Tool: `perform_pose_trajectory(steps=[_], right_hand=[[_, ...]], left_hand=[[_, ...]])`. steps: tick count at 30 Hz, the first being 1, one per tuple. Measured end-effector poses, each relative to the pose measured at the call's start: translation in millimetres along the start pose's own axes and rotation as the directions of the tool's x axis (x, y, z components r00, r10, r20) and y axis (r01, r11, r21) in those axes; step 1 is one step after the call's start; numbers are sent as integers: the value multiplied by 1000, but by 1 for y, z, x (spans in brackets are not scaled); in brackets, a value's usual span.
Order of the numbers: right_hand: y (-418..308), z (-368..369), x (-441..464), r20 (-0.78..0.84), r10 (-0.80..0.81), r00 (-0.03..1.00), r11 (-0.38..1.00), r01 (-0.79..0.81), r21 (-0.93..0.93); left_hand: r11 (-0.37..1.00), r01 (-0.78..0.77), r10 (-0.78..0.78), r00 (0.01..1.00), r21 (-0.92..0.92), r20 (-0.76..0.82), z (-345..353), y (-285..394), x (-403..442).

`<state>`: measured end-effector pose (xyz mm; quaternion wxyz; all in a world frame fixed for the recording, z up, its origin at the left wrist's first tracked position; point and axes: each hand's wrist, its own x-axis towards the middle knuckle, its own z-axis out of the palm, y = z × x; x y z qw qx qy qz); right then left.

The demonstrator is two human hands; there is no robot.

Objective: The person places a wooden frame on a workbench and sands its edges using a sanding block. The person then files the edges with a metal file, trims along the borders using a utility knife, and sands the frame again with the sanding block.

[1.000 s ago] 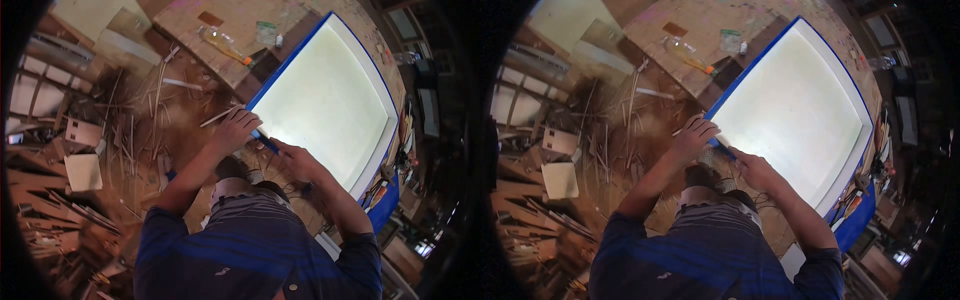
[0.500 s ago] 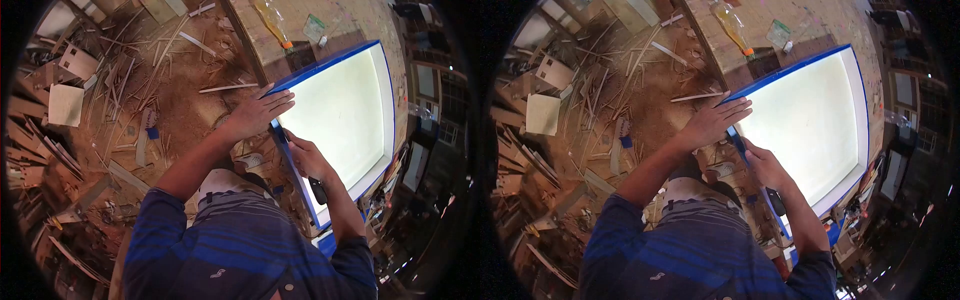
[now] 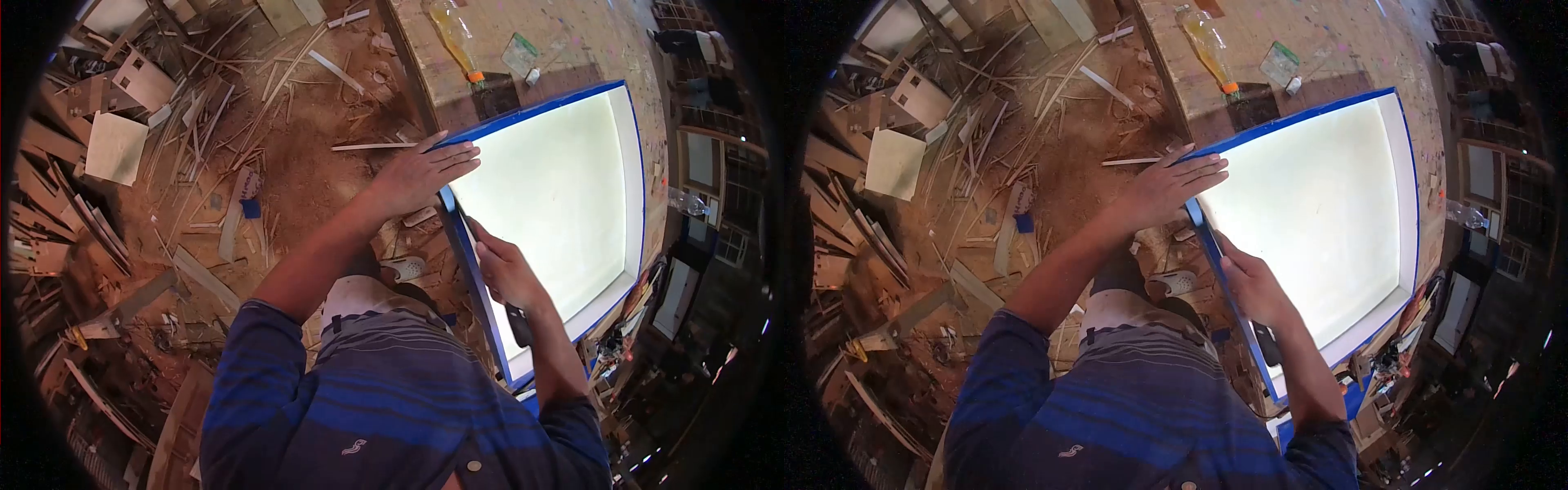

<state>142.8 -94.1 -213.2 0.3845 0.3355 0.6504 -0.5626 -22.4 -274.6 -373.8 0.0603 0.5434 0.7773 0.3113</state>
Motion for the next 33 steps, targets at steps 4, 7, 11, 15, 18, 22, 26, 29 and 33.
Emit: perform_pose_trajectory(steps=[4,7,11,15,18,22,26,29,33], right_hand=[[19,-4,27,-12,-49,999,995,48,-90],[6,-10,1,38,11,999,1000,-11,-13],[17,-2,7,3,-7,1000,997,7,-81],[20,-15,3,39,33,999,999,-34,13],[18,-8,-11,8,24,1000,999,-23,-35],[46,-10,14,-16,54,998,991,-55,-122],[45,-13,-22,17,3,1000,1000,-3,-9],[76,-15,0,8,-7,1000,996,8,-91],[95,-16,-19,-56,2,998,995,4,101]], left_hand=[[998,-12,13,1000,64,-9,8,-3,-1],[997,-8,7,1000,81,12,1,-3,1],[997,-30,31,1000,68,-4,6,-5,0],[999,-6,7,1000,53,-21,10,-4,0],[996,5,-6,1000,84,16,5,-1,0],[996,-29,29,1000,89,11,-2,-1,5],[998,-7,7,1000,63,3,1,-1,1],[988,-25,15,998,154,68,-2,4,1],[975,-53,42,997,214,58,2,17,-14]])
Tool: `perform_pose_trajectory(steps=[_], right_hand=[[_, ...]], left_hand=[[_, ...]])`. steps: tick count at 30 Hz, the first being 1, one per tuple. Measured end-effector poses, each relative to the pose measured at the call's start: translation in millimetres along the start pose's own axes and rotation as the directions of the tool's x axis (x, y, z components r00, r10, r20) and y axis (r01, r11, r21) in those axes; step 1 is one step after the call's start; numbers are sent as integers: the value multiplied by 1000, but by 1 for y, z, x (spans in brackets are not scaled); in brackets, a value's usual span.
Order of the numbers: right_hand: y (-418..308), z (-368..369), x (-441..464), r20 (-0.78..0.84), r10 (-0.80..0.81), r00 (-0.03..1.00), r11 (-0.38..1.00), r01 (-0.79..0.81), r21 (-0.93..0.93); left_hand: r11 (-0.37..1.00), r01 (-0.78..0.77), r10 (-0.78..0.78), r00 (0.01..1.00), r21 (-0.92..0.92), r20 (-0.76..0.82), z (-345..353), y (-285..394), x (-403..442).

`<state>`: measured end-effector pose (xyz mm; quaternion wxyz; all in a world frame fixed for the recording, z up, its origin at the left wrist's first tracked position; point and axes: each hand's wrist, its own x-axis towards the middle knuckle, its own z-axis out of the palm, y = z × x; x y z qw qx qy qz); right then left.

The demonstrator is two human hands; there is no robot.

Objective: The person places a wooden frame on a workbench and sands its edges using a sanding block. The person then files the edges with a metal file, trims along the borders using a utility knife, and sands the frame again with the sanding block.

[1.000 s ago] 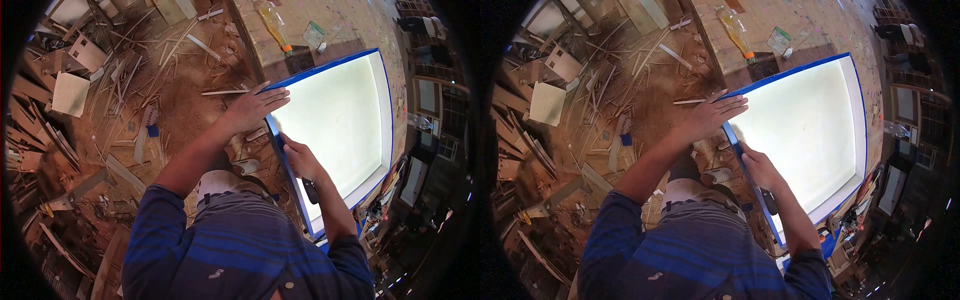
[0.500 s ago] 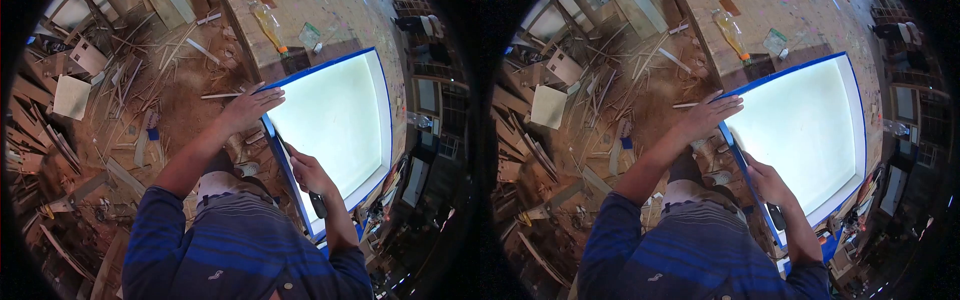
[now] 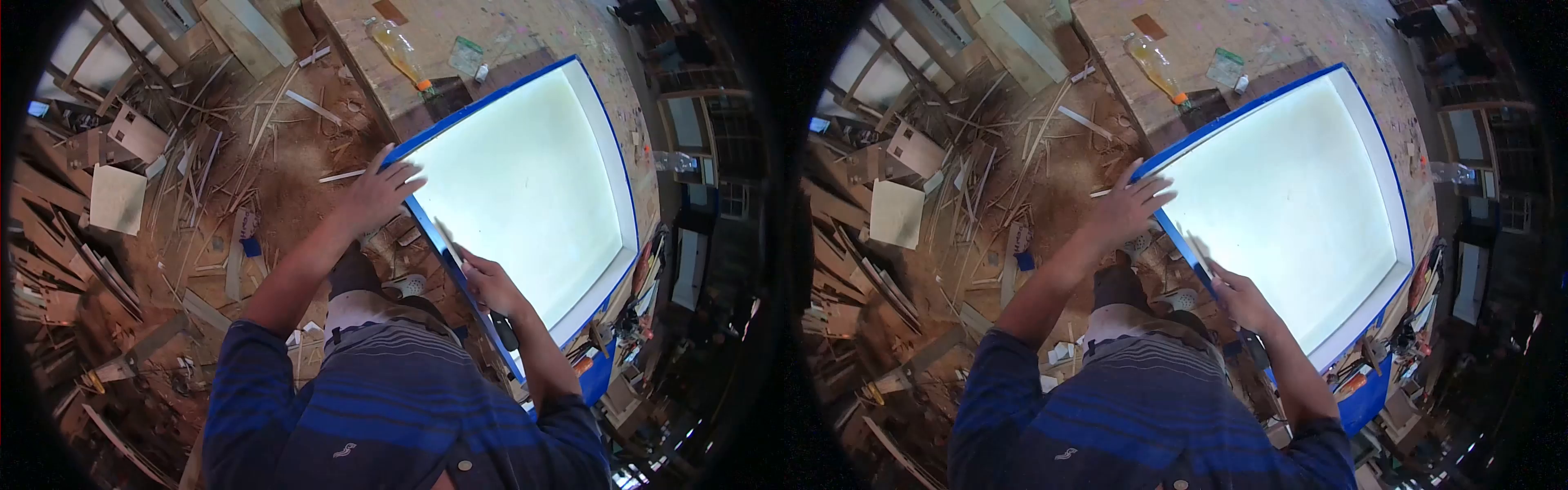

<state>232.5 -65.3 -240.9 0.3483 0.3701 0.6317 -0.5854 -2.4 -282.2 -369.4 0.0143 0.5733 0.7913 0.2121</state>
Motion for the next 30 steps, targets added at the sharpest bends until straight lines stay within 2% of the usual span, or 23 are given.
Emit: perform_pose_trajectory(steps=[1,2,3,5,7,8,11,12,14,16,19,22,24,28,30], right_hand=[[11,-2,-8,-66,-38,997,996,43,82],[23,-4,-15,-137,-71,988,982,93,163],[35,-6,-22,-209,-98,973,960,148,237],[64,-10,-27,-329,-95,939,950,184,250],[92,-11,-32,-422,-86,903,936,219,277],[100,-11,-37,-438,-74,896,924,226,307],[125,-11,-49,-490,-103,865,927,262,267],[133,-11,-53,-500,-102,860,918,275,286],[148,-13,-60,-516,-102,851,899,301,318],[165,-15,-67,-524,-98,846,899,301,318],[191,-17,-73,-559,-105,822,897,321,304],[215,-15,-73,-593,-113,797,894,342,290],[225,-12,-69,-603,-129,787,892,358,276],[221,-7,-68,-568,-141,811,887,358,291],[217,-8,-68,-532,-155,832,880,361,309]], left_hand=[[1000,-3,3,999,8,40,-6,11,-3],[999,10,-10,1000,-46,3,-11,25,-5],[998,-48,49,998,-29,44,-7,38,-4],[987,-157,156,981,7,120,8,65,2],[963,-252,261,960,-93,103,20,110,2],[943,-300,315,945,-144,94,23,124,2],[934,-316,339,930,-164,140,22,130,3],[943,-272,310,928,-191,209,19,114,7],[969,-218,236,956,-118,172,-11,89,13],[979,-156,178,968,-130,178,-24,58,19],[993,-102,114,965,-61,236,-46,33,32],[997,-67,76,965,-46,251,-48,45,38],[990,-100,124,949,-97,291,-38,66,37],[966,-151,205,942,-211,266,-21,80,41],[974,-100,161,936,-203,314,-27,73,45]])
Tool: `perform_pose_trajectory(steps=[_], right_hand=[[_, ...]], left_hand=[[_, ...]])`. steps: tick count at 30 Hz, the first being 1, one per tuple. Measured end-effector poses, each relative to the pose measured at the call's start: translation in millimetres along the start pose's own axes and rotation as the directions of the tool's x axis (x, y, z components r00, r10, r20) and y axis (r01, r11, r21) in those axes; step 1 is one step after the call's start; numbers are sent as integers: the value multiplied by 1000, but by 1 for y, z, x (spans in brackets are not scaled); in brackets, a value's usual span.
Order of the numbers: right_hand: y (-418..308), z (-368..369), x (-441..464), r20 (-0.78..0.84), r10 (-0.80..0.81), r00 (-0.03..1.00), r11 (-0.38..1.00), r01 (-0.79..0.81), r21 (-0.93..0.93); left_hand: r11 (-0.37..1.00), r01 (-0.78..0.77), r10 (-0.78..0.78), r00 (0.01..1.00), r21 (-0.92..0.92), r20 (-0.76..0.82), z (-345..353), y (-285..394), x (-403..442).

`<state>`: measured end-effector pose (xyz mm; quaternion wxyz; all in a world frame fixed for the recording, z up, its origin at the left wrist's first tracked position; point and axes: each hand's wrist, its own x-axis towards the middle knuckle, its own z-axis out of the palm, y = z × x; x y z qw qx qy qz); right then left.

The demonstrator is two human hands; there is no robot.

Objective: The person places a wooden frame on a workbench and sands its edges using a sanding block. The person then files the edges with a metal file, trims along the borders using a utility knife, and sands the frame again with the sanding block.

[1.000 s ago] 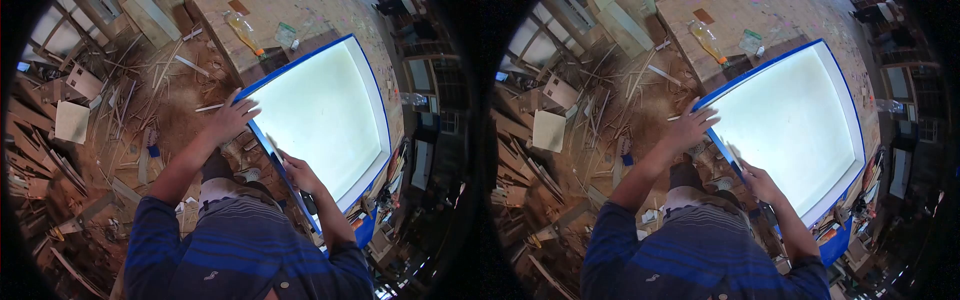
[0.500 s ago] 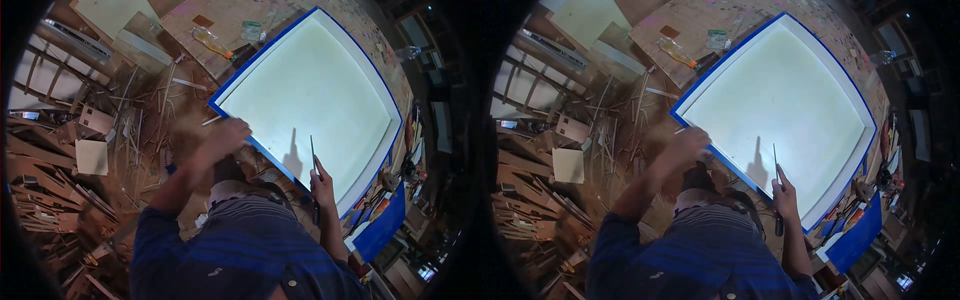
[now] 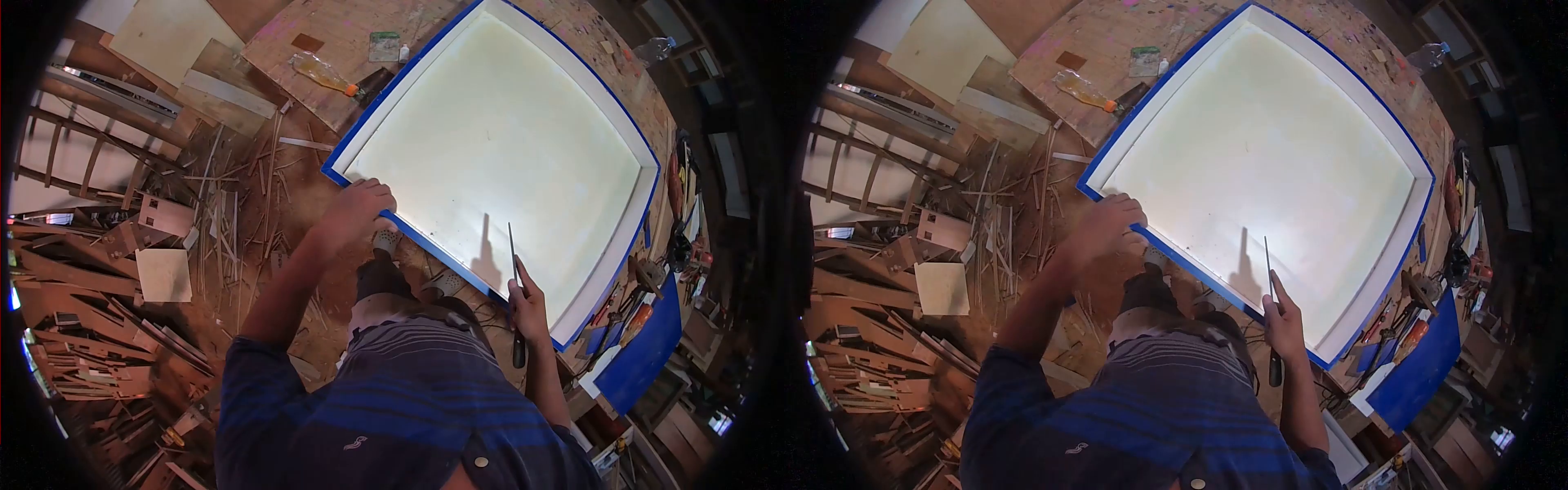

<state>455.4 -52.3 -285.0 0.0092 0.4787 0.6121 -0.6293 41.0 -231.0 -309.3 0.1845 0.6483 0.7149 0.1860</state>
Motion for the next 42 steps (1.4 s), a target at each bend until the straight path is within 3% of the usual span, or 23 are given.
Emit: perform_pose_trajectory(steps=[3,6,10,12,14,16,20,22,24,27,30,33,36,40,42], right_hand=[[-4,6,4,61,45,997,997,-48,56],[-47,31,9,129,119,984,993,-118,-16],[-102,84,42,365,86,927,978,-9,-206],[-144,116,58,448,159,880,954,-20,-301],[-156,141,81,509,65,858,928,136,-347],[-181,159,92,547,93,832,872,197,-448],[-234,181,93,510,285,812,741,151,-655],[-229,183,95,521,232,821,720,215,-659],[-210,186,100,565,62,823,702,366,-611],[-215,193,100,508,219,833,757,183,-627],[-211,199,103,462,272,844,780,88,-619],[-211,195,109,507,243,827,742,178,-647],[-195,180,108,568,66,820,744,339,-576],[-229,185,84,465,296,835,756,93,-648],[-214,187,94,461,282,842,742,114,-661]], left_hand=[[999,46,-46,999,17,16,-20,-14,0],[998,57,-56,998,32,-15,-30,-35,-4],[996,86,-86,995,7,-49,-31,-46,-15],[998,38,-47,982,-52,-185,-11,-53,-23],[993,7,-39,960,-115,-279,1,-54,-29],[982,-5,-59,943,-189,-328,6,-54,-33],[959,-85,-45,897,-271,-441,17,-63,-34],[955,-122,-9,898,-270,-439,23,-71,-32],[952,-164,27,886,-259,-463,28,-76,-30],[950,-129,27,941,-285,-338,26,-83,-28],[961,-138,52,941,-239,-335,18,-82,-25],[972,-124,57,948,-198,-314,17,-80,-22],[976,-146,94,951,-161,-294,26,-81,-19],[955,-188,122,953,-228,-276,18,-71,-21],[958,-181,128,964,-221,-232,17,-76,-17]])
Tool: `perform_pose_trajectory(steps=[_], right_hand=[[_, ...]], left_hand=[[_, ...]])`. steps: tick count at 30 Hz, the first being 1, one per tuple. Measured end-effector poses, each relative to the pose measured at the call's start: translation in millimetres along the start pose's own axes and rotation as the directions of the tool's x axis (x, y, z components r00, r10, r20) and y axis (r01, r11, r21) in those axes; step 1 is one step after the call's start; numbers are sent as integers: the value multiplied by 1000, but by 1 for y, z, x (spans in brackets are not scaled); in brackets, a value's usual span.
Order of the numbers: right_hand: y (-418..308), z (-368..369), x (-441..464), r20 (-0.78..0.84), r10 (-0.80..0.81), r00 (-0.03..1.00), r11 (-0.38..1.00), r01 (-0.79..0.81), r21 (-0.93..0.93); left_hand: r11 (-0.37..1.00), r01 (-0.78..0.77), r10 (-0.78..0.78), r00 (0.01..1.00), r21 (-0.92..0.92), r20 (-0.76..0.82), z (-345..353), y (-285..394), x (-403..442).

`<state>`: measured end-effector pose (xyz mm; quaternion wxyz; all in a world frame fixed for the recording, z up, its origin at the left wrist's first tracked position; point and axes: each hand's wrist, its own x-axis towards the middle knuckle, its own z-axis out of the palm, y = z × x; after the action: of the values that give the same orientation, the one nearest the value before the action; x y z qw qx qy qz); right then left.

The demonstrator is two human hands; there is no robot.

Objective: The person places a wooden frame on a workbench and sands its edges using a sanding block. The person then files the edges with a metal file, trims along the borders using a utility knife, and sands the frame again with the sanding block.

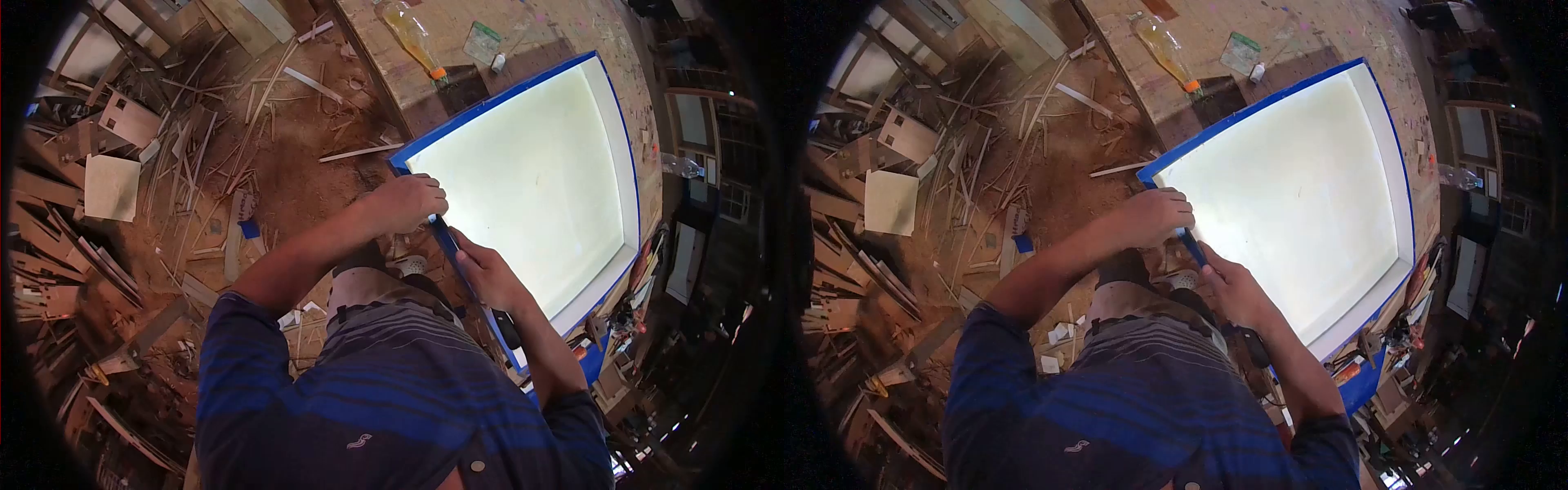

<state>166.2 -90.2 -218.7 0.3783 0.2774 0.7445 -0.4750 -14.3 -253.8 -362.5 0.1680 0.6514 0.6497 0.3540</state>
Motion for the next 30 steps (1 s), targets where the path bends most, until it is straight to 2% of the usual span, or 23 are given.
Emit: perform_pose_trajectory(steps=[3,6,9,12,15,18,21,24,27,30], right_hand=[[15,9,12,-68,-60,996,998,58,-35],[18,0,19,8,-50,999,999,50,-17],[0,-7,-6,22,22,1000,998,-24,64],[6,-7,-17,24,-17,1000,996,15,84],[19,4,9,-26,-40,999,999,40,0],[2,-7,1,72,102,992,993,-107,60],[55,10,33,-62,-144,988,986,138,-92],[1,-8,-1,42,100,994,995,-100,-4],[23,-9,-11,26,-53,998,997,51,59],[28,2,-3,1,-61,998,997,60,49]], left_hand=[[997,27,-32,997,71,64,4,-1,1],[991,8,-30,986,133,165,-6,2,5],[993,-13,9,999,113,37,-5,10,5],[998,-44,46,998,54,-42,0,15,0],[995,29,-33,998,92,47,9,9,-2],[987,42,-60,992,152,111,5,11,3],[969,-47,28,996,242,80,11,4,-1],[967,-53,53,999,249,4,21,5,0],[964,-57,63,998,260,-17,0,33,5],[978,-29,35,999,208,-26,11,28,1]])
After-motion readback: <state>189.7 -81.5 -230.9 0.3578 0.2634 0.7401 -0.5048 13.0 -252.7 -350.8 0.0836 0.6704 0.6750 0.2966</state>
